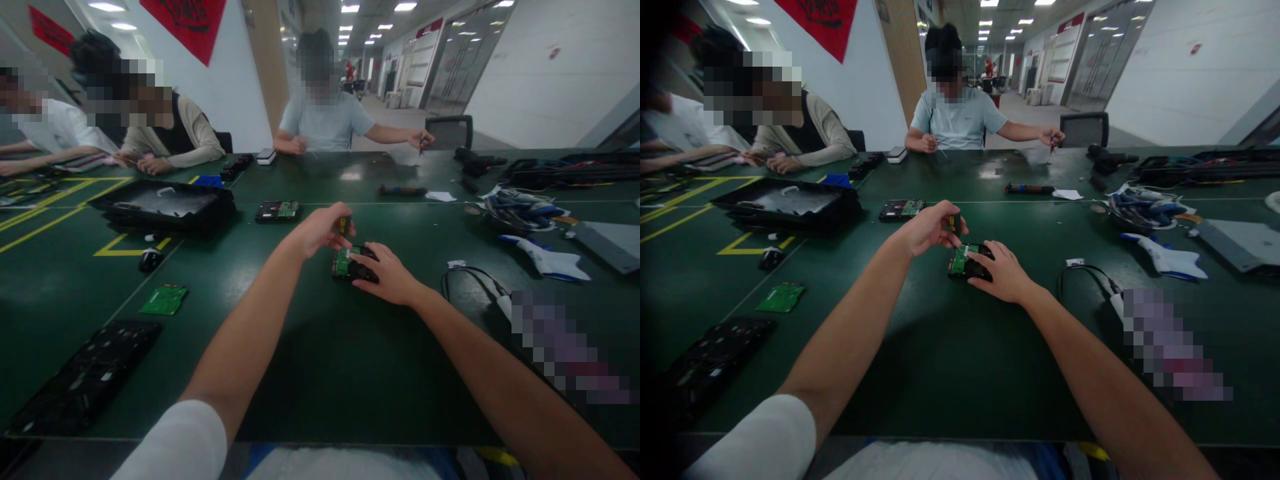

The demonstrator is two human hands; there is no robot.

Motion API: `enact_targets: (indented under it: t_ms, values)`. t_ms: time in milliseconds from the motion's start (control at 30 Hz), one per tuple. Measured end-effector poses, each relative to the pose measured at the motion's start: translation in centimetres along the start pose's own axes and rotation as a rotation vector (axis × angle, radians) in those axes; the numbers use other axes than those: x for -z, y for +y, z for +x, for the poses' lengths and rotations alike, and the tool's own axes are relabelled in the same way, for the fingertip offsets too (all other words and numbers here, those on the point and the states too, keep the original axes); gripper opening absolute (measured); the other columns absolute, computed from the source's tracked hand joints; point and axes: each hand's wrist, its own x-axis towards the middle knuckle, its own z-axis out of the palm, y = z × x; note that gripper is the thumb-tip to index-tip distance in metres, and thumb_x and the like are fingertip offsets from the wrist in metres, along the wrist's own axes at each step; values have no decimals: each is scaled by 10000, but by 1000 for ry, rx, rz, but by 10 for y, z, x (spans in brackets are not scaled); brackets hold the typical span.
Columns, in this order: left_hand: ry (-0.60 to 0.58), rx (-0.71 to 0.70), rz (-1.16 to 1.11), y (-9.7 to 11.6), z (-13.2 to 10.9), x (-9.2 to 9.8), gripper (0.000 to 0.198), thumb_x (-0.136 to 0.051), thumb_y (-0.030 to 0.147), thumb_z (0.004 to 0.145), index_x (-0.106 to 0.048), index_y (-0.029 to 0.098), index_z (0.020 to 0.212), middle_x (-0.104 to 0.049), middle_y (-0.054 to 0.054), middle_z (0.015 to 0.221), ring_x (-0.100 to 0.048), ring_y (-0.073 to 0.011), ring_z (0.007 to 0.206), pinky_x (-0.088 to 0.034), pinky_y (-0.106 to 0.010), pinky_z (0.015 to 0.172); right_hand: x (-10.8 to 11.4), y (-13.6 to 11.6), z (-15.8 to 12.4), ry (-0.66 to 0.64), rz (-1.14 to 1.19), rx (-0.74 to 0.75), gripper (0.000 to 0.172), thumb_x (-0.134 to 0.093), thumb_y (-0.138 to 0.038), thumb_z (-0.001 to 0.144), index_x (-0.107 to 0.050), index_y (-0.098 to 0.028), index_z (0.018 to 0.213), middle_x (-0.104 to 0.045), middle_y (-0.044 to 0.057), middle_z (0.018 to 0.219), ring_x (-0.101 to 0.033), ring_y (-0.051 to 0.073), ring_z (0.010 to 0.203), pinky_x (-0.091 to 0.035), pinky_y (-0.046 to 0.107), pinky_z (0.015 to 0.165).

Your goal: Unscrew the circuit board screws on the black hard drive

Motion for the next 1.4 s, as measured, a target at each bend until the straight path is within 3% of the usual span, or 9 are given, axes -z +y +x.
enact_targets:
  t_ms: [167, 300, 400, 667, 967, 1200, 1400]
  values:
    - [34, 4, 40, 4, -2, 4, 350, -587, 468, 935, -717, 144, 946, -743, -107, 939, -694, -149, 634, -495, -260, 567, 2, 0, 0, -26, -1, -9, 723, -689, -641, 970, -545, -327, 1605, -401, 168, 1702, -367, 449, 1563, -359, 706, 1236]
    - [109, -3, 21, 5, -2, 2, 327, -594, 480, 927, -672, 164, 954, -758, -115, 940, -740, -195, 686, -536, -282, 598, 2, 1, 0, -32, 11, -13, 720, -682, -649, 971, -537, -344, 1606, -386, 158, 1716, -350, 456, 1571, -351, 720, 1233]
    - [165, -32, 51, 4, 0, 0, 327, -553, 482, 940, -655, 173, 907, -768, -115, 945, -696, -170, 634, -508, -275, 576, 2, 1, -1, -29, 13, -11, 716, -680, -659, 973, -541, -343, 1601, -390, 166, 1709, -351, 456, 1571, -351, 729, 1229]
    - [118, -87, 124, 0, 2, 0, 373, -542, 477, 921, -738, 161, 885, -738, -88, 911, -573, -124, 600, -459, -259, 578, 1, 0, -1, -20, 12, -7, 722, -676, -660, 972, -531, -357, 1611, -391, 150, 1713, -347, 454, 1574, -353, 727, 1231]
    - [5, 16, 7, 2, -1, -4, 329, -541, 492, 934, -639, 178, 922, -761, -111, 959, -688, -165, 614, -502, -281, 550, 2, 0, -1, -8, 16, -3, 711, -688, -650, 969, -550, -344, 1597, -409, 157, 1695, -364, 446, 1563, -356, 716, 1232]
    - [76, -24, 104, 5, -2, -2, 360, -535, 465, 930, -706, 151, 892, -732, -104, 934, -667, -141, 584, -460, -268, 524, 1, 1, -1, -15, 11, 1, 719, -673, -663, 974, -542, -335, 1600, -400, 174, 1694, -357, 449, 1569, -356, 725, 1228]
    - [118, -33, 112, 7, -5, -4, 283, -571, 460, 909, -628, 183, 913, -776, -130, 954, -681, -173, 558, -442, -282, 484, 1, 1, -1, -24, 7, -7, 713, -679, -662, 973, -540, -356, 1601, -385, 154, 1713, -346, 452, 1575, -350, 730, 1230]
